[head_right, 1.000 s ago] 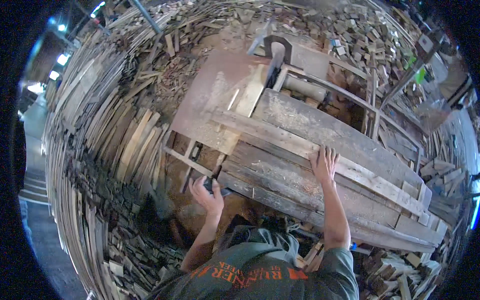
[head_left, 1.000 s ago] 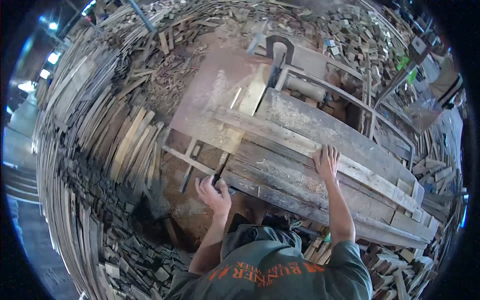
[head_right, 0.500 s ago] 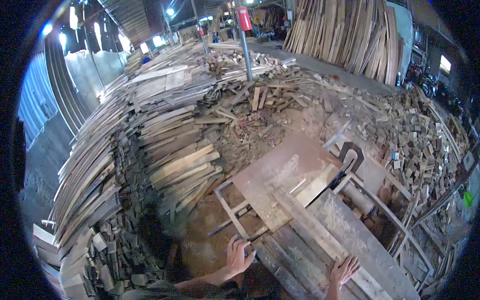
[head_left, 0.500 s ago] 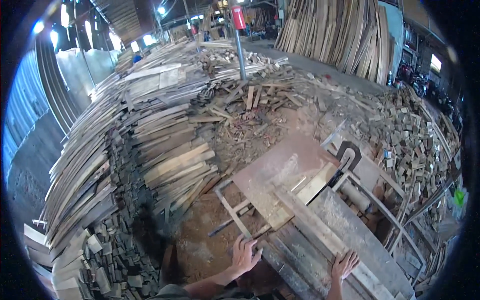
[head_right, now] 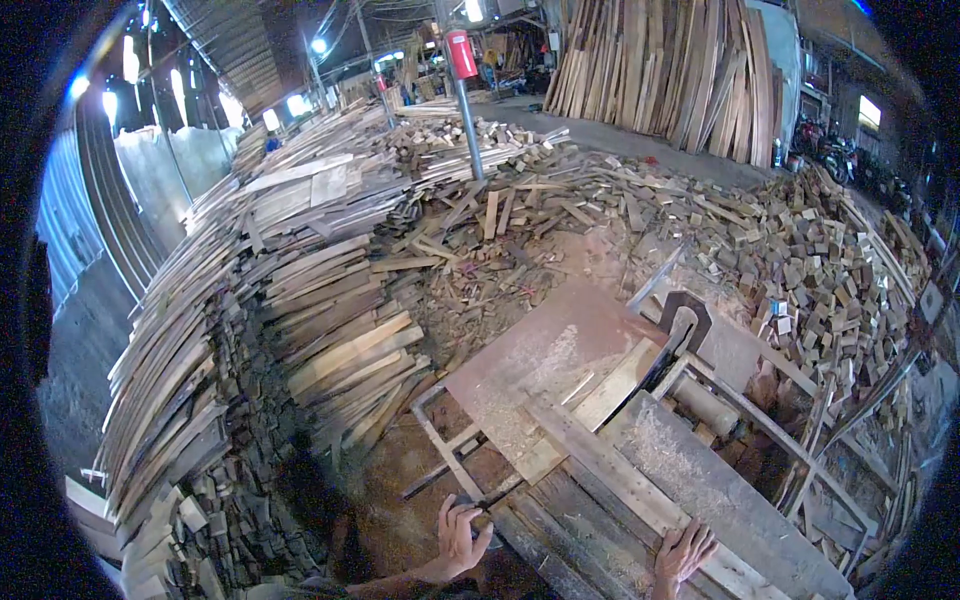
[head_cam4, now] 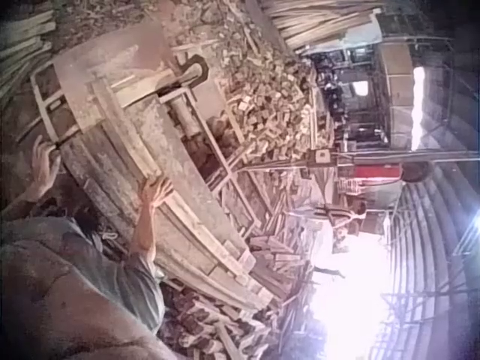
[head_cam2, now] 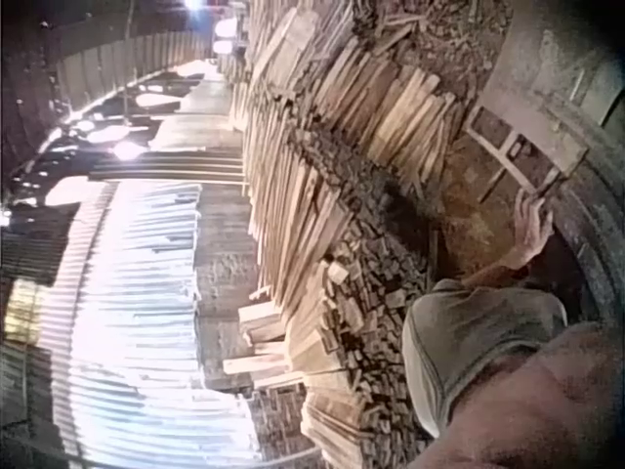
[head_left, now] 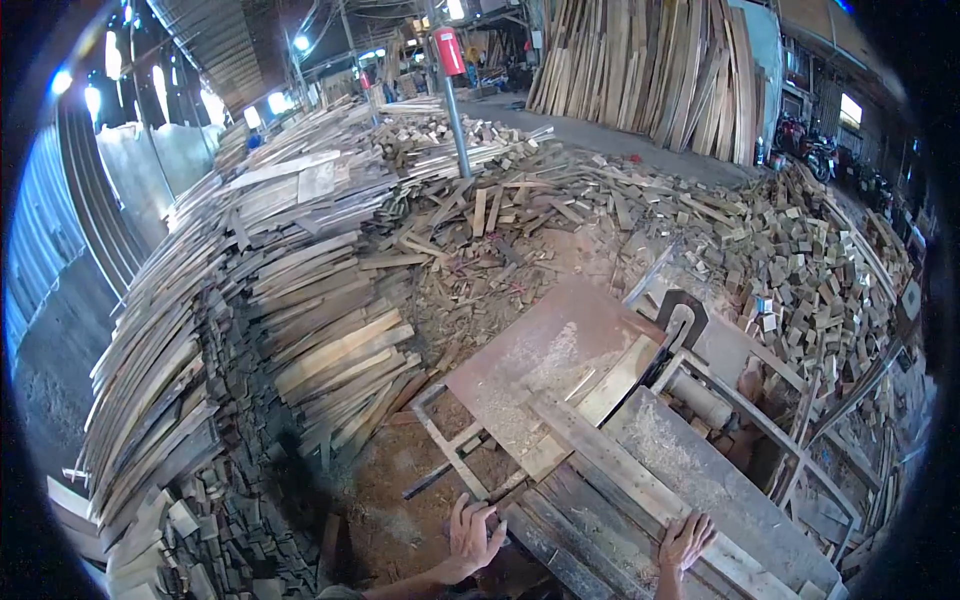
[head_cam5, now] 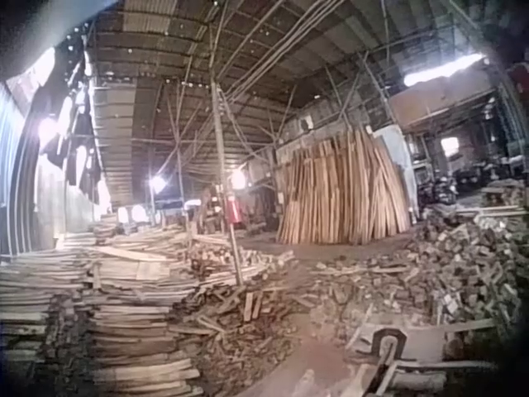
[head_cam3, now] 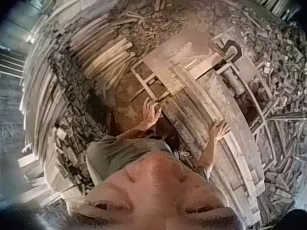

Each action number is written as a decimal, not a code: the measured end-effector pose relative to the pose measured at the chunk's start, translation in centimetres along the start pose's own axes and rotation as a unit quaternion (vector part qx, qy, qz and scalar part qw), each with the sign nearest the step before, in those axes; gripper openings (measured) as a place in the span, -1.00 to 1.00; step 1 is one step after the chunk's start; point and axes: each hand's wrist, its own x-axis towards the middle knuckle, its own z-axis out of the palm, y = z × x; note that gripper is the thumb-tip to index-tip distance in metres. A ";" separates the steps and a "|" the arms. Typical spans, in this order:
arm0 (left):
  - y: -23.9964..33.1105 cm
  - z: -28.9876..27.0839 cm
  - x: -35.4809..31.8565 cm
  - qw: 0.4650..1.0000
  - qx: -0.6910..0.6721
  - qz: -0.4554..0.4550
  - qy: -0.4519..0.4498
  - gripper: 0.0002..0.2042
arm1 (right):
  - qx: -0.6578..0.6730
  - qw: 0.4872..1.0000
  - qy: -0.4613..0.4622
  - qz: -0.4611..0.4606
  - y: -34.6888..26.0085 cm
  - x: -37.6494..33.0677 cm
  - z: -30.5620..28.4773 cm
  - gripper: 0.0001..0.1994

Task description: Move wooden planks from a large stack onto an industrial processing machine.

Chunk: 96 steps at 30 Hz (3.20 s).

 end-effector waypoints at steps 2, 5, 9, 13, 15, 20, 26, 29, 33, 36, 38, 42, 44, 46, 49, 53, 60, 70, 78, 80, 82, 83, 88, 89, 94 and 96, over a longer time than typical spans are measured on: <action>0.2 -0.2 0.3 1.000 0.003 0.002 -0.002 -0.62 | 0.002 1.000 0.003 -0.001 -0.2 0.1 -0.3 -0.44; 0.1 0.0 0.2 1.000 0.007 0.003 -0.004 -0.62 | -0.006 1.000 0.020 -0.010 0.4 -0.2 0.4 -0.42; -0.8 1.0 0.2 1.000 -0.003 0.011 0.000 -0.60 | -0.011 1.000 0.018 -0.002 0.6 0.2 1.5 -0.40; -1.3 2.0 0.2 1.000 -0.011 0.024 0.015 -0.58 | -0.009 1.000 0.025 0.006 -0.1 0.2 2.4 -0.47; -2.0 3.2 -0.5 0.999 -0.015 0.020 0.021 -0.55 | -0.008 1.000 0.024 0.010 -0.3 0.3 3.1 -0.48; -3.6 5.8 -1.6 0.999 -0.032 0.015 0.002 -0.38 | -0.015 0.999 0.032 0.012 0.8 0.4 6.7 -0.41; -6.7 8.7 -4.1 1.000 0.003 0.026 0.001 -0.18 | -0.014 0.998 0.067 0.001 0.8 0.8 9.5 -0.42; -7.1 9.2 -4.2 1.000 0.004 0.023 -0.002 -0.18 | -0.016 0.999 0.038 0.009 0.5 0.5 9.7 -0.45; -7.7 10.3 -4.5 0.999 0.012 0.029 0.005 -0.18 | -0.019 0.997 0.069 0.000 0.9 0.7 11.0 -0.45; -8.0 10.9 -4.6 0.999 0.022 0.022 -0.013 -0.17 | -0.017 0.997 0.077 -0.001 0.8 0.8 11.3 -0.45; -8.4 11.5 -4.8 0.999 0.022 0.019 -0.017 -0.16 | -0.018 0.997 0.074 0.002 0.8 0.8 11.7 -0.46; -8.9 12.3 -5.0 0.999 0.021 0.013 -0.028 -0.16 | -0.015 0.997 0.076 0.003 0.9 0.9 12.3 -0.46; -9.1 12.5 -5.1 0.999 0.016 0.005 -0.040 -0.16 | -0.015 0.997 0.077 0.003 0.6 0.9 12.4 -0.46; -9.4 12.9 -5.2 0.999 0.009 -0.003 -0.053 -0.17 | -0.023 0.996 0.084 0.001 0.3 0.8 12.5 -0.46; -9.8 13.4 -5.2 0.999 0.005 0.008 -0.045 -0.16 | -0.039 0.994 0.099 -0.002 0.9 0.9 13.6 -0.47; -10.2 13.9 -5.2 0.999 0.009 0.016 -0.035 -0.16 | -0.044 0.994 0.097 -0.005 0.5 0.9 13.6 -0.48; -10.5 14.2 -5.0 1.000 0.005 0.019 -0.022 -0.19 | -0.033 0.993 0.110 -0.013 0.3 1.1 13.8 -0.47; -11.0 14.5 -4.7 0.999 -0.003 0.038 -0.010 -0.19 | -0.028 0.994 0.109 -0.010 0.2 1.1 14.2 -0.46; -10.8 14.6 -4.0 0.999 -0.006 0.035 0.001 -0.21 | -0.028 0.995 0.097 -0.007 0.0 1.6 14.4 -0.45; -11.1 15.1 -4.0 0.999 -0.004 0.041 0.017 -0.21 | -0.027 0.995 0.097 -0.004 -0.2 1.9 14.3 -0.45; -11.1 15.2 -3.9 0.998 -0.003 0.047 0.031 -0.22 | -0.025 0.995 0.095 0.006 -0.2 1.8 14.6 -0.45; -11.1 15.3 -3.8 0.999 -0.008 0.039 0.024 -0.21 | -0.024 0.995 0.098 0.005 -0.2 1.8 14.7 -0.45; -11.0 14.6 -3.6 1.000 -0.006 0.008 0.007 -0.22 | -0.015 0.996 0.085 0.003 -1.1 1.8 14.6 -0.45; -11.0 14.2 -3.7 1.000 -0.005 0.005 0.008 -0.22 | -0.018 0.996 0.087 0.001 -1.0 1.6 14.6 -0.45; -9.8 10.3 -3.5 0.997 0.010 0.009 -0.071 -0.22 | -0.004 0.998 0.068 0.013 0.4 1.1 15.4 -0.43; -9.9 9.2 -3.1 0.999 -0.018 0.017 -0.027 -0.36 | 0.000 0.999 0.030 0.022 0.2 0.7 14.8 -0.44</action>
